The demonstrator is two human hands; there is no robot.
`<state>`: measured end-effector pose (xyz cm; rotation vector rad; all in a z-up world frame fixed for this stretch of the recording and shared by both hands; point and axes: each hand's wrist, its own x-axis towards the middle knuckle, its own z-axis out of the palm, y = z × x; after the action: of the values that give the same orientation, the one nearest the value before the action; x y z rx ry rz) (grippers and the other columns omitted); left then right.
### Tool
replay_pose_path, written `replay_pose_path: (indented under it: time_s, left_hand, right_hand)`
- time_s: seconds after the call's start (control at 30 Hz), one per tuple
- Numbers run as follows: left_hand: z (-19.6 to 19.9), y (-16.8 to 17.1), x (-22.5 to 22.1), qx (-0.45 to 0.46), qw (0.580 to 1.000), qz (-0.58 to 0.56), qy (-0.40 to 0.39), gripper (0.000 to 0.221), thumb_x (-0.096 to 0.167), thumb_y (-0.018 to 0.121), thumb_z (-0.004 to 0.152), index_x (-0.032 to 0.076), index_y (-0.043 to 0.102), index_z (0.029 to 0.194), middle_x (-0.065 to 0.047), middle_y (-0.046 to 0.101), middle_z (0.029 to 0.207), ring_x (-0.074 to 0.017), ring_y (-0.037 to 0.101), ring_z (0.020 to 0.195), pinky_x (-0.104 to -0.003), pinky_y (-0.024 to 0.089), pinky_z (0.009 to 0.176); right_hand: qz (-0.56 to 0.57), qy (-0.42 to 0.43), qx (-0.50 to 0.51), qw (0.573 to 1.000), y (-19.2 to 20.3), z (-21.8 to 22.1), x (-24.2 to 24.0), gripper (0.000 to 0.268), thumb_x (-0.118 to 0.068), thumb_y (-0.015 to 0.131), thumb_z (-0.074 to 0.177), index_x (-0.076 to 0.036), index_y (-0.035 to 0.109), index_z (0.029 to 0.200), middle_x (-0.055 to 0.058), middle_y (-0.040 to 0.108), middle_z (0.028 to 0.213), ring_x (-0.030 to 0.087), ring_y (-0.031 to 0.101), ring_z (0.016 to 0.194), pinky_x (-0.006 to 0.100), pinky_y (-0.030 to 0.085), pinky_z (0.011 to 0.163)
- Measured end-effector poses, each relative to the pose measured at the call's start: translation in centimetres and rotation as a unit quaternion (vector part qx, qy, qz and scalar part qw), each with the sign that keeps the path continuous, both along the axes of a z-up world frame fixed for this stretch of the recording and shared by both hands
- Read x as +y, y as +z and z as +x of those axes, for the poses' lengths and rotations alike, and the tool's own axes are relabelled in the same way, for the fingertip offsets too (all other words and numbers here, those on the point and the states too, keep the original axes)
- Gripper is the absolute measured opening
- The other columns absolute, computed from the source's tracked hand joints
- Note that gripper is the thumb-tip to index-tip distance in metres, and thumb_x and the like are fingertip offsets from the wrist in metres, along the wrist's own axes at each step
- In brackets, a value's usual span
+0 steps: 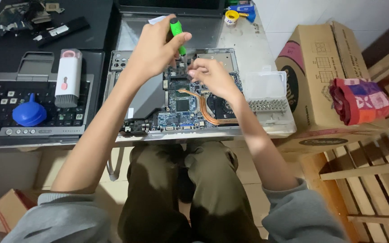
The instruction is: Unscrewing and disassembling internal components of a laptop on a repair bench.
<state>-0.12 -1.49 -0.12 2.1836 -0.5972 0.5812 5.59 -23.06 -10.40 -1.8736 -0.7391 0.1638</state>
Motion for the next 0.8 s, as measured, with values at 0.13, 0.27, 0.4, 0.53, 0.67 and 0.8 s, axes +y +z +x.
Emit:
replay_pose_path:
  time_s: [0.13, 0.27, 0.4, 0.53, 0.67, 0.8]
  left_hand:
    - [-0.1, 0.3, -0.5, -0.012, 0.999, -0.036, -0.032, 0.024, 0.018, 0.071, 0.117, 0.000, 0.062, 0.105, -0.008, 0.073, 0.073, -0.0124, 0.068, 0.049, -0.027, 0.056, 0.043]
    - [0.4, -0.5, -1.5, -0.036, 0.998, -0.016, -0.038, 0.026, 0.019, 0.070, 0.116, -0.007, 0.065, 0.119, -0.008, 0.073, 0.073, -0.0128, 0.069, 0.050, -0.026, 0.055, 0.043]
    - [0.4, -0.6, -1.8, 0.007, 0.999, -0.018, -0.030, 0.033, 0.018, 0.071, 0.111, -0.010, 0.066, 0.129, -0.008, 0.074, 0.073, -0.0131, 0.068, 0.048, -0.028, 0.054, 0.044]
    - [0.3, -0.2, -1.4, -0.039, 0.999, -0.013, -0.032, 0.026, 0.019, 0.067, 0.118, -0.006, 0.064, 0.120, -0.005, 0.072, 0.069, -0.0120, 0.067, 0.047, -0.026, 0.052, 0.043]
    - [0.2, -0.2, -1.1, -0.028, 1.000, 0.006, -0.008, 0.025, 0.017, 0.071, 0.115, -0.007, 0.065, 0.119, -0.007, 0.073, 0.072, -0.0129, 0.069, 0.047, -0.028, 0.054, 0.042]
    - [0.0, 0.1, -0.9, 0.002, 0.999, -0.033, -0.005, 0.021, 0.016, 0.070, 0.115, -0.002, 0.062, 0.110, -0.006, 0.071, 0.070, -0.0138, 0.064, 0.044, -0.029, 0.051, 0.041]
  right_hand:
    - [0.032, 0.001, 0.001, 0.999, 1.2, -0.1, -1.2, 0.011, -0.001, 0.071, 0.102, 0.000, 0.078, 0.110, 0.007, 0.081, 0.097, 0.015, 0.083, 0.087, 0.025, 0.064, 0.079]
    - [-0.040, -0.057, -0.061, 0.996, 2.0, -0.7, -2.0, 0.014, -0.006, 0.076, 0.100, -0.002, 0.085, 0.109, 0.005, 0.083, 0.091, 0.012, 0.079, 0.084, 0.026, 0.064, 0.080]
    - [-0.038, -0.049, -0.052, 0.997, 1.3, -0.3, -2.5, 0.020, -0.012, 0.070, 0.106, 0.002, 0.084, 0.107, 0.006, 0.083, 0.090, 0.013, 0.078, 0.083, 0.027, 0.063, 0.080]
    - [-0.025, -0.055, -0.027, 0.998, 1.3, 0.1, -2.6, 0.022, -0.012, 0.066, 0.108, -0.001, 0.083, 0.116, 0.009, 0.086, 0.100, 0.014, 0.082, 0.091, 0.026, 0.065, 0.083]
    - [0.025, -0.051, -0.051, 0.997, 1.4, 0.1, -2.8, 0.022, -0.008, 0.064, 0.110, 0.002, 0.081, 0.120, 0.009, 0.084, 0.100, 0.015, 0.081, 0.089, 0.027, 0.068, 0.085]
    - [-0.012, -0.106, -0.047, 0.993, 1.8, 0.2, -3.2, 0.027, -0.014, 0.060, 0.112, -0.008, 0.080, 0.128, 0.008, 0.086, 0.108, 0.014, 0.081, 0.095, 0.028, 0.064, 0.079]
